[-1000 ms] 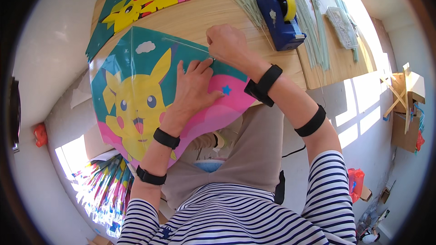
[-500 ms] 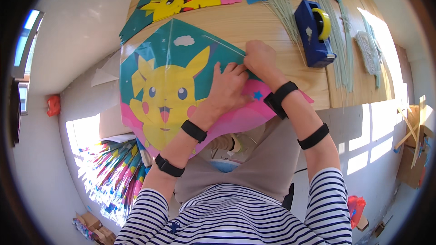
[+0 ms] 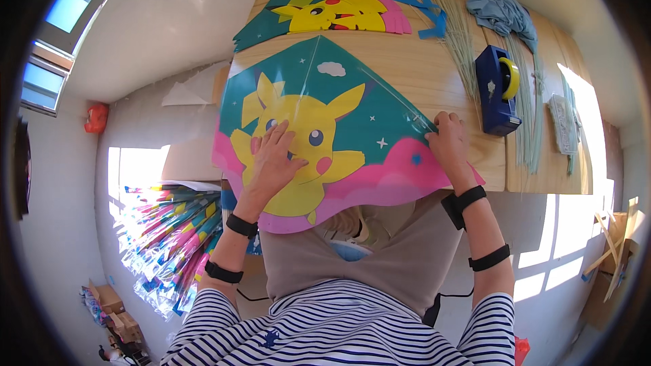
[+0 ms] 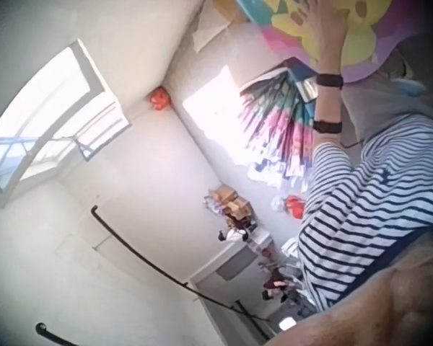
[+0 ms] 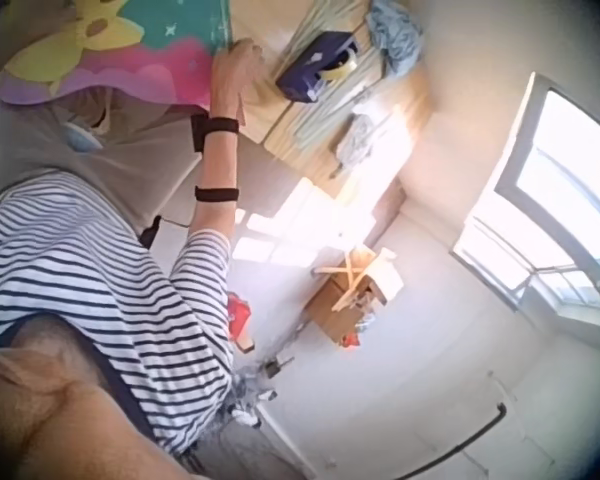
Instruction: Assemble a kite by inserting supports and attaching strings.
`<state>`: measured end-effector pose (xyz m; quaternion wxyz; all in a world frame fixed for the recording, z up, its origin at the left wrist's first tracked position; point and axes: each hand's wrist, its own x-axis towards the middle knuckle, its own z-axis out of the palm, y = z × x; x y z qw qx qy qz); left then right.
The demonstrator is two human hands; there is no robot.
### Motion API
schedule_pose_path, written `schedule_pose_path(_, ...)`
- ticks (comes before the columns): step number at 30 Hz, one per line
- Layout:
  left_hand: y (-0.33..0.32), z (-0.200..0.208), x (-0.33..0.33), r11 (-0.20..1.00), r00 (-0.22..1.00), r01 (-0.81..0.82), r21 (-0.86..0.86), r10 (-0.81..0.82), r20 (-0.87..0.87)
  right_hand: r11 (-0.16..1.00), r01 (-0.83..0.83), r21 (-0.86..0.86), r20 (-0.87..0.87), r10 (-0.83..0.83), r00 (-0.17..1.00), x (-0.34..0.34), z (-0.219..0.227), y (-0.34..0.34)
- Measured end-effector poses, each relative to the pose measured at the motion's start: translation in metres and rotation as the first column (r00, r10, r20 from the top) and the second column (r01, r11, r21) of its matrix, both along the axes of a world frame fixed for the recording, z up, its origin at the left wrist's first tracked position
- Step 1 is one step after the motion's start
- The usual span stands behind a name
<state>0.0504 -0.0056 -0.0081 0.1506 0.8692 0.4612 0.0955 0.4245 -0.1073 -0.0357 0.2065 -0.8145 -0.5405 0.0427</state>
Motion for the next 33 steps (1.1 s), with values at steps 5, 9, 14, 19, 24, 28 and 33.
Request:
schedule_pose_path(5, -0.016, -0.003, -0.046, 0.984, 0.988, -0.142, -0.108, 0.135, -0.074, 0.995, 0.044, -0.091, -0.104, -0.053, 0.993, 0.008, -0.007, 0.007)
schedule_pose_path(9, -0.03, -0.005, -0.039, 0.99, 0.984, -0.132, -0.058, 0.123, -0.128, 0.998, 0.033, -0.059, 0.073, -0.029, 0.997, 0.022, -0.014, 0.012)
schedule_pose_path(14, -0.03, 0.002, -0.041, 0.993, 0.98, -0.103, -0.063, 0.09, -0.176, 0.995, 0.065, -0.079, 0.118, -0.056, 0.992, 0.014, -0.003, 0.012)
schedule_pose_path(19, -0.029, 0.007, -0.048, 0.99, 0.967, 0.129, -0.061, -0.139, -0.213, 0.966, 0.188, -0.175, 0.287, -0.133, 0.949, 0.011, 0.061, 0.052)
schedule_pose_path(24, -0.066, 0.0, 0.005, 0.914, 0.906, 0.405, -0.023, -0.405, -0.122, 0.955, -0.095, 0.281, 0.372, -0.017, 0.928, 0.005, 0.144, 0.161)
schedule_pose_path(28, -0.063, -0.005, 0.092, 0.858, 0.855, 0.509, -0.068, -0.513, -0.072, 0.645, -0.571, 0.507, 0.455, 0.363, 0.813, -0.063, 0.195, 0.238)
schedule_pose_path(33, -0.009, -0.015, 0.189, 0.872, 0.871, 0.49, 0.012, -0.49, 0.034, 0.746, -0.562, 0.357, 0.684, 0.2, 0.701, -0.105, 0.169, 0.277)
